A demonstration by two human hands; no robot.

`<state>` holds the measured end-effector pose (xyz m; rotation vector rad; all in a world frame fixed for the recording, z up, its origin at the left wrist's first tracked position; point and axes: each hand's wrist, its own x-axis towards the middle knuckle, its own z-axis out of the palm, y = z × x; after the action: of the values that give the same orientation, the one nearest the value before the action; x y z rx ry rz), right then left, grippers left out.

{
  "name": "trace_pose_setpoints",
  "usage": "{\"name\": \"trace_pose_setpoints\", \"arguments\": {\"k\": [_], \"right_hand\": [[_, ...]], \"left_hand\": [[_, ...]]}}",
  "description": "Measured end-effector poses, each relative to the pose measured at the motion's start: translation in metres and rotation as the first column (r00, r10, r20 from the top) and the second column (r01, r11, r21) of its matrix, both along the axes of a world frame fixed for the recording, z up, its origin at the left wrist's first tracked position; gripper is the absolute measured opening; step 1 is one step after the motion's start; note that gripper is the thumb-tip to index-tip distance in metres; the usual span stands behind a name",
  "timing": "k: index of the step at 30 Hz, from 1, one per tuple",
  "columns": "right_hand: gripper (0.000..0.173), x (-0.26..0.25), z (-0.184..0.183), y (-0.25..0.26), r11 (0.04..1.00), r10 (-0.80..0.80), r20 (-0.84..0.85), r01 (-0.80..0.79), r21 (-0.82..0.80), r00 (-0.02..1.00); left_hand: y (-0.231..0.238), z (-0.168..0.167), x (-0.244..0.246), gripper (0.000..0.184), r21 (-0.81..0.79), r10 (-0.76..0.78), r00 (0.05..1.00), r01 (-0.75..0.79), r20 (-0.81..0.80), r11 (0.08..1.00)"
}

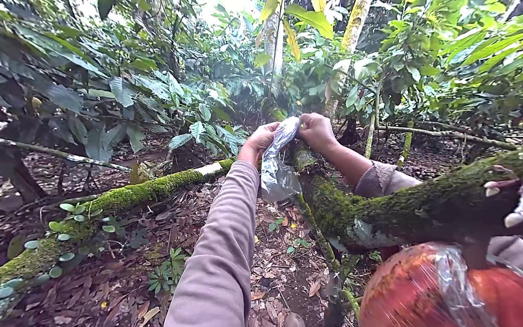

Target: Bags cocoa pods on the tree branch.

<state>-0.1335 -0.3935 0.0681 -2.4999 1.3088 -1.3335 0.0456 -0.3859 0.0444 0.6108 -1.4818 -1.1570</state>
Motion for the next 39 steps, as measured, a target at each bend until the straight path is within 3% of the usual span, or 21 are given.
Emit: {"name": "trace_pose_setpoints", "arguments": {"k": [4, 10, 13, 15, 17, 22, 24, 26, 29, 31, 34, 39], "right_hand": [[0.033, 0.000, 0.000, 0.007, 1.000, 0.007, -0.002, -0.007, -0.025, 1.000], [0.059, -0.018, 0.015, 0.009, 0.947, 0.255, 0.002, -0.250, 0.200, 0.967], [0.049, -0.026, 0.016, 0.013, 0.940, 0.258, 0.018, -0.256, 0.228, 0.966], [0.028, -0.030, 0.017, 0.012, 0.966, 0.216, -0.048, -0.206, 0.154, 0.975], [0.020, -0.028, 0.016, 0.012, 0.982, 0.180, -0.132, -0.170, 0.085, 0.975], [0.026, -0.021, 0.014, 0.023, 0.990, 0.144, -0.224, -0.137, 0.044, 0.964], [0.034, -0.024, 0.017, 0.027, 0.982, 0.170, -0.254, -0.143, 0.121, 0.952], [0.038, -0.030, 0.021, 0.031, 0.949, 0.225, -0.185, -0.171, 0.266, 0.957], [0.037, -0.043, 0.019, 0.022, 0.886, 0.298, 0.102, -0.315, 0.339, 0.949], [0.036, -0.047, 0.020, 0.023, 0.872, 0.292, 0.172, -0.335, 0.356, 0.941], [0.033, -0.044, 0.024, 0.024, 0.916, 0.243, 0.074, -0.254, 0.310, 0.967], [0.029, -0.029, 0.028, 0.022, 0.969, 0.173, -0.071, -0.157, 0.190, 0.982]], "left_hand": [[-0.005, -0.002, 0.001, 0.022, -0.039, -0.006, 1.000, 0.007, 0.013, 0.999], [0.002, -0.003, -0.008, 0.015, -0.096, 0.074, 0.997, -0.076, -0.025, 0.992], [-0.001, -0.004, -0.008, 0.013, -0.136, 0.113, 0.994, -0.114, -0.011, 0.984], [-0.003, -0.006, -0.008, 0.012, -0.148, 0.113, 0.994, -0.112, -0.003, 0.983], [-0.002, -0.006, -0.008, 0.013, -0.152, 0.104, 0.995, -0.103, -0.004, 0.983], [-0.002, -0.010, -0.006, 0.016, -0.192, 0.051, 0.999, -0.053, -0.012, 0.980], [-0.002, -0.010, -0.007, 0.014, -0.209, 0.081, 0.997, -0.080, -0.006, 0.975], [-0.001, -0.007, -0.009, 0.012, -0.225, 0.133, 0.991, -0.126, 0.016, 0.966], [-0.003, -0.004, -0.008, 0.011, -0.248, 0.199, 0.977, -0.174, 0.081, 0.953], [-0.005, 0.001, -0.004, 0.008, -0.327, 0.292, 0.935, -0.217, 0.200, 0.920], [-0.008, 0.020, 0.005, 0.015, -0.477, 0.449, 0.787, -0.228, 0.424, 0.849], [-0.001, 0.065, 0.001, 0.017, -0.559, 0.519, 0.550, -0.112, 0.654, 0.822]]}}
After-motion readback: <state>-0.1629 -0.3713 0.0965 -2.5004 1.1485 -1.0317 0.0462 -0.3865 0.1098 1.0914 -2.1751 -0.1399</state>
